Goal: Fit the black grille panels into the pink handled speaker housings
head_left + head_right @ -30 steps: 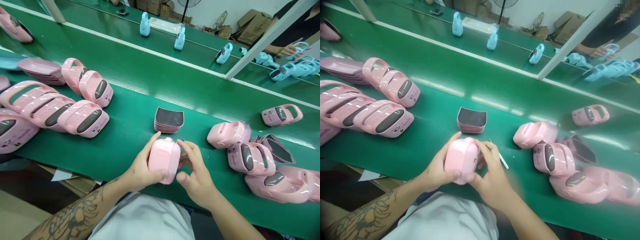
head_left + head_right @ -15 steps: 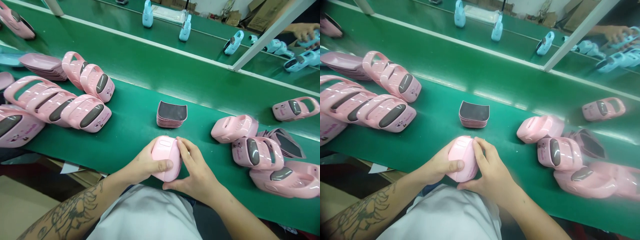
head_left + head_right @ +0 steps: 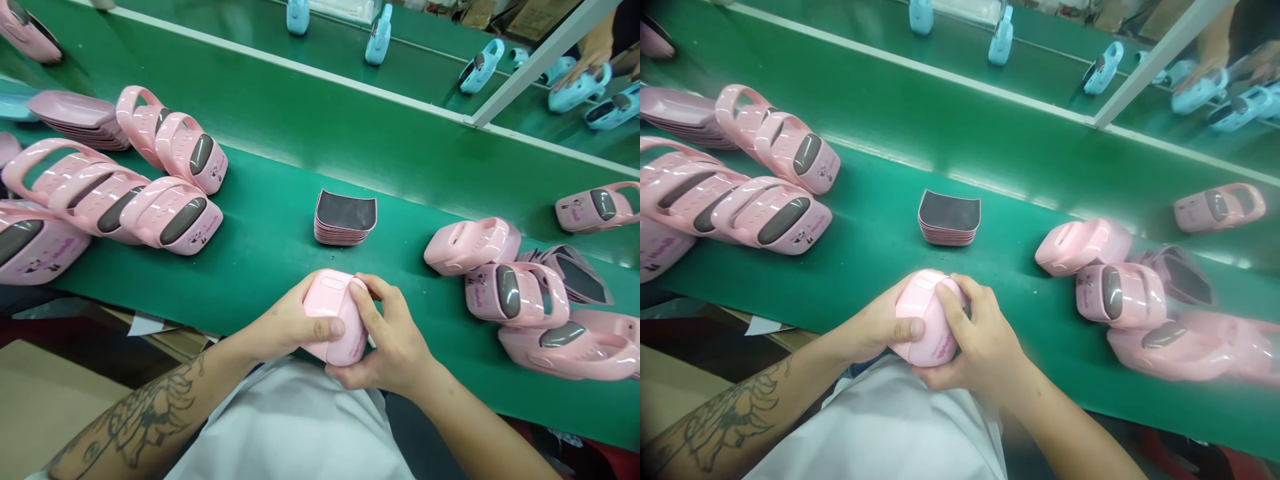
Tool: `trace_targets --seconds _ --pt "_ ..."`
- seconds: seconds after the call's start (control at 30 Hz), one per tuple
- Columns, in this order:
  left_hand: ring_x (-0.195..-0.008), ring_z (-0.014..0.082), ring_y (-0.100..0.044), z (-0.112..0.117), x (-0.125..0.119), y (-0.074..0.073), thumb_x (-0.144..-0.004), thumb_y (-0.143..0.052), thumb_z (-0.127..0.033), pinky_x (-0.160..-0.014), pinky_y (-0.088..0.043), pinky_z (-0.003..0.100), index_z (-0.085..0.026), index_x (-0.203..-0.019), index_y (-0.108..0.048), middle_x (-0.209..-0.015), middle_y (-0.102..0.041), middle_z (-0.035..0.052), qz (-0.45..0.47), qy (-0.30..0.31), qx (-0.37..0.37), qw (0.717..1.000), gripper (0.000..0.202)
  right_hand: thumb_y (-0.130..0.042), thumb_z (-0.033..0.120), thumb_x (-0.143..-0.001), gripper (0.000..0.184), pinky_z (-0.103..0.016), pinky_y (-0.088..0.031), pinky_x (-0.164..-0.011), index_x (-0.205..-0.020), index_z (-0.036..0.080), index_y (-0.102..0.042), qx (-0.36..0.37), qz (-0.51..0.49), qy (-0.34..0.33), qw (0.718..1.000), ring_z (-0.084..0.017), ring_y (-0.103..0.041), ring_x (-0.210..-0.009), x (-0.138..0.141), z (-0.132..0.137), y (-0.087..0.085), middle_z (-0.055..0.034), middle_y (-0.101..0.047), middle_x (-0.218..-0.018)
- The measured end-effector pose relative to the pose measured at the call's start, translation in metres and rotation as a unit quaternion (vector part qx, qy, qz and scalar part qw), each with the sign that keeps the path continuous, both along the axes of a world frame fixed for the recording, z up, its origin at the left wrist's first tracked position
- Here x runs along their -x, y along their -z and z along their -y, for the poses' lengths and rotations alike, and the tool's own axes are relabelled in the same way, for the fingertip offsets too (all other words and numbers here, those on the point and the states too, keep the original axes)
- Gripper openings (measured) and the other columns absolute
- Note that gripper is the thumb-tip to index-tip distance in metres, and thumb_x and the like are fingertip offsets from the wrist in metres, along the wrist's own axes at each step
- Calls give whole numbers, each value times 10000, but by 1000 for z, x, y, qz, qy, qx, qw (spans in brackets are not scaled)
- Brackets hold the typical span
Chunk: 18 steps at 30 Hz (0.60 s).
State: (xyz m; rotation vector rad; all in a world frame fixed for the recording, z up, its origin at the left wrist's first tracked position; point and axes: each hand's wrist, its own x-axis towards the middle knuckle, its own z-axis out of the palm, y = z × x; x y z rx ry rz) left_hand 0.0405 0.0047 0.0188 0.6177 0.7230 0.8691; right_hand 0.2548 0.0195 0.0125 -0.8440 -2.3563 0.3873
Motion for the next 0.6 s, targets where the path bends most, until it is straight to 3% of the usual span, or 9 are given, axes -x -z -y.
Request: trace_targets --seconds 0.13,0.3,0.47,0.6 --pt "-1173 334 -679 3 3 3 -734 -957 -439 -929 -578 416 -200 -1405 -577 -1341 -685 158 0 3 14 1000 807 -817 582 -747 1169 -628 -597 -960 -1695 190 -257 -2 -7 -4 1000 -429 -621 -1227 3 -1 5 -242 -490 -1464" --pt "-1089 296 -681 7 11 9 -692 -987 -441 -866 -564 377 -216 -1462 -536 -1310 -688 142 -43 7 15 999 920 -756 645 -803 1112 -629 -573 -1033 -1695 222 -245 48 -51 -55 996 -448 -625 -1293 -1 -7 6 -227 -514 -1492" --pt "-1139 309 -676 7 14 7 -741 -946 -518 -926 -559 398 -219 -1465 -534 -1310 -684 139 -27 -16 8 999 885 -888 672 -716 1297 -660 -519 -1141 -1723 248 -189 89 -15 -24 996 -458 -501 -1431 -5 -4 2 -230 -374 -1558" --pt "-1062 299 -701 7 16 5 -780 -903 -564 -866 -568 376 -194 -1413 -561 -1247 -702 148 -33 -36 4 999 810 -896 618 -767 1302 -663 -493 -1187 -1741 246 -117 105 15 -8 994 -445 -422 -1505 -4 0 -6 -239 -332 -1604"
